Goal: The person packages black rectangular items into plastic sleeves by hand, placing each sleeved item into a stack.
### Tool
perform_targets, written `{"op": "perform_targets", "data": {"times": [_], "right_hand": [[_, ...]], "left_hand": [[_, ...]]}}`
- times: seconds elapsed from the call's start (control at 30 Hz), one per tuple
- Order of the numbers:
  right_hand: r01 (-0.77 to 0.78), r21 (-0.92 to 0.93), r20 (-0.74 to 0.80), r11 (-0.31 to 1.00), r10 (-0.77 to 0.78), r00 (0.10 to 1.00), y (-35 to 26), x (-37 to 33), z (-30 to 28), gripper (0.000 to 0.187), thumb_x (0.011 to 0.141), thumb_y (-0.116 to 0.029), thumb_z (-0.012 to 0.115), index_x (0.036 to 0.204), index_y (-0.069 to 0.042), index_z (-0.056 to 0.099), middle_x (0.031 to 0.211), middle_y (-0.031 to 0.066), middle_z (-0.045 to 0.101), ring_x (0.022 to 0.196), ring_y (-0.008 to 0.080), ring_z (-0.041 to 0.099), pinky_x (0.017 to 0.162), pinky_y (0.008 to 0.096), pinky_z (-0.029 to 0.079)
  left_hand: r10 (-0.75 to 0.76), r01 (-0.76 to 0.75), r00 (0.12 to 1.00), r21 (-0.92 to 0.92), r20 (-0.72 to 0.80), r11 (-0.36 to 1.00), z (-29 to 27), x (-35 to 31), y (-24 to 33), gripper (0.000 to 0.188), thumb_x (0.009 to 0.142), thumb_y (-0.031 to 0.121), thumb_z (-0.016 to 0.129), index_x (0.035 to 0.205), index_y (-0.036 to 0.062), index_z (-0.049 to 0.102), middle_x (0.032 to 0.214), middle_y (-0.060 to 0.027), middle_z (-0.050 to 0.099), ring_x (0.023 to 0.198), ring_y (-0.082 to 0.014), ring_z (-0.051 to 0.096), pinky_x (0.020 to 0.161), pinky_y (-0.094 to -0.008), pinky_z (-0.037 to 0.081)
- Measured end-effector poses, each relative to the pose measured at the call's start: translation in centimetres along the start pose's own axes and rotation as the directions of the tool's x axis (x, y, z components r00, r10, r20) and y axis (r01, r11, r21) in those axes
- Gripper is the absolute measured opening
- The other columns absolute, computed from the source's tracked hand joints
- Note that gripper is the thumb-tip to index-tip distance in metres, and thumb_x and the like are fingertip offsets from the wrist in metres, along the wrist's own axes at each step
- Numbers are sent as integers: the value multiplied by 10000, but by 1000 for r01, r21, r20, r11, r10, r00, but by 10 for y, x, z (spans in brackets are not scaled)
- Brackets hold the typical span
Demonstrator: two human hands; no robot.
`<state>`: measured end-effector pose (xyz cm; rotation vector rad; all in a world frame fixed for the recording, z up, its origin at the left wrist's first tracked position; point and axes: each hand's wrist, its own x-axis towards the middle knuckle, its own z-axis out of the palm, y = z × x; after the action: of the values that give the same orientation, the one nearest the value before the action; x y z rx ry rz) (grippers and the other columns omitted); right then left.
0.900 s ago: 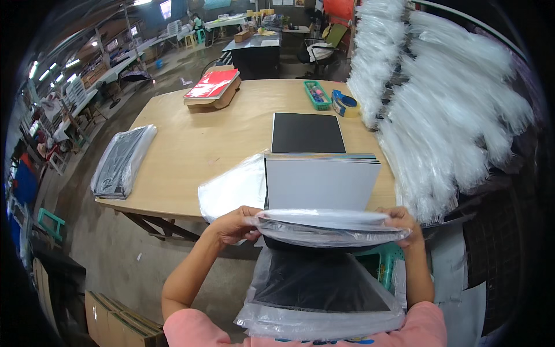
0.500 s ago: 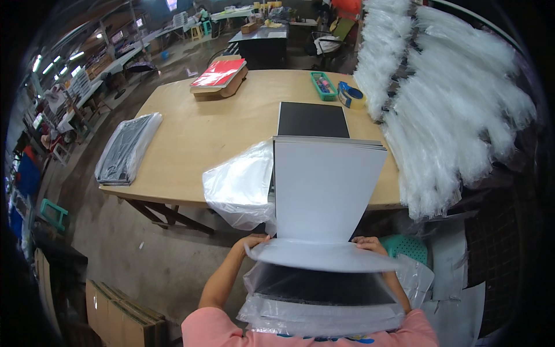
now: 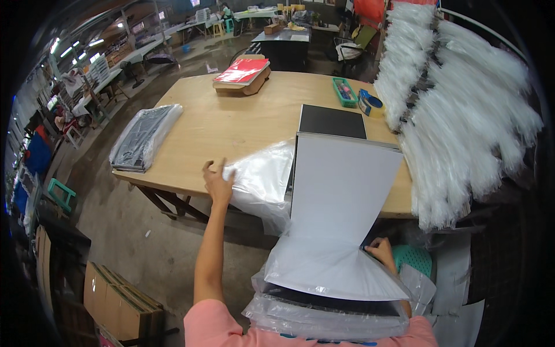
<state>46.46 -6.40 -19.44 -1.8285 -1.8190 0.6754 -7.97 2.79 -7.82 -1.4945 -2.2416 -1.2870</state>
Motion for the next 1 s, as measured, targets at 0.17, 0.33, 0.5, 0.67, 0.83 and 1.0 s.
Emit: {"op": "perform_targets", "data": {"times": [0.17,0.33,0.5,0.67,0.83,1.0], "right_hand": [[253,-248,278,935,-182,943,-145,9,-107,256,699,-274,755,781,-61,640,784,90,587,747,273,582,676,383,477],[702,115,358,703,-688,630,-314,41,-108,219,793,-175,681,930,-49,564,930,120,555,765,266,590,682,361,484],[763,335,18,553,-813,582,-408,124,10,399,776,-90,648,1136,-4,499,1066,158,568,1031,304,551,869,373,465],[597,156,129,787,-615,778,-428,193,93,474,747,-124,702,1159,-5,502,1076,179,587,1051,295,554,881,364,456],[472,504,-35,723,-529,848,-430,175,102,39,741,-17,647,761,10,626,744,153,645,729,275,624,683,364,485],[593,390,-217,704,-556,802,-429,177,95,29,757,-3,612,780,13,606,755,153,631,728,284,603,672,371,470]], "left_hand": [[323,-324,946,63,27,944,5,13,12,265,646,64,790,844,84,615,1179,-102,507,1088,-310,483,855,-486,419],[-61,382,909,-764,413,520,15,27,31,193,763,7,699,917,-3,584,948,-74,636,830,-166,592,734,-291,486],[86,178,962,-835,258,521,3,41,31,189,811,32,680,947,26,549,886,-69,643,803,-111,584,689,-229,466],[9,265,957,-889,290,374,1,28,29,238,792,-8,686,953,17,512,923,-96,634,856,-125,596,762,-232,475],[-74,287,958,-915,277,284,-12,29,39,369,768,-43,702,1070,-20,491,896,-171,672,887,-210,661,792,-268,514],[9,239,961,-847,276,475,-8,30,41,341,743,22,765,1021,-26,573,679,-10,612,603,-98,582,591,-207,464]]}}
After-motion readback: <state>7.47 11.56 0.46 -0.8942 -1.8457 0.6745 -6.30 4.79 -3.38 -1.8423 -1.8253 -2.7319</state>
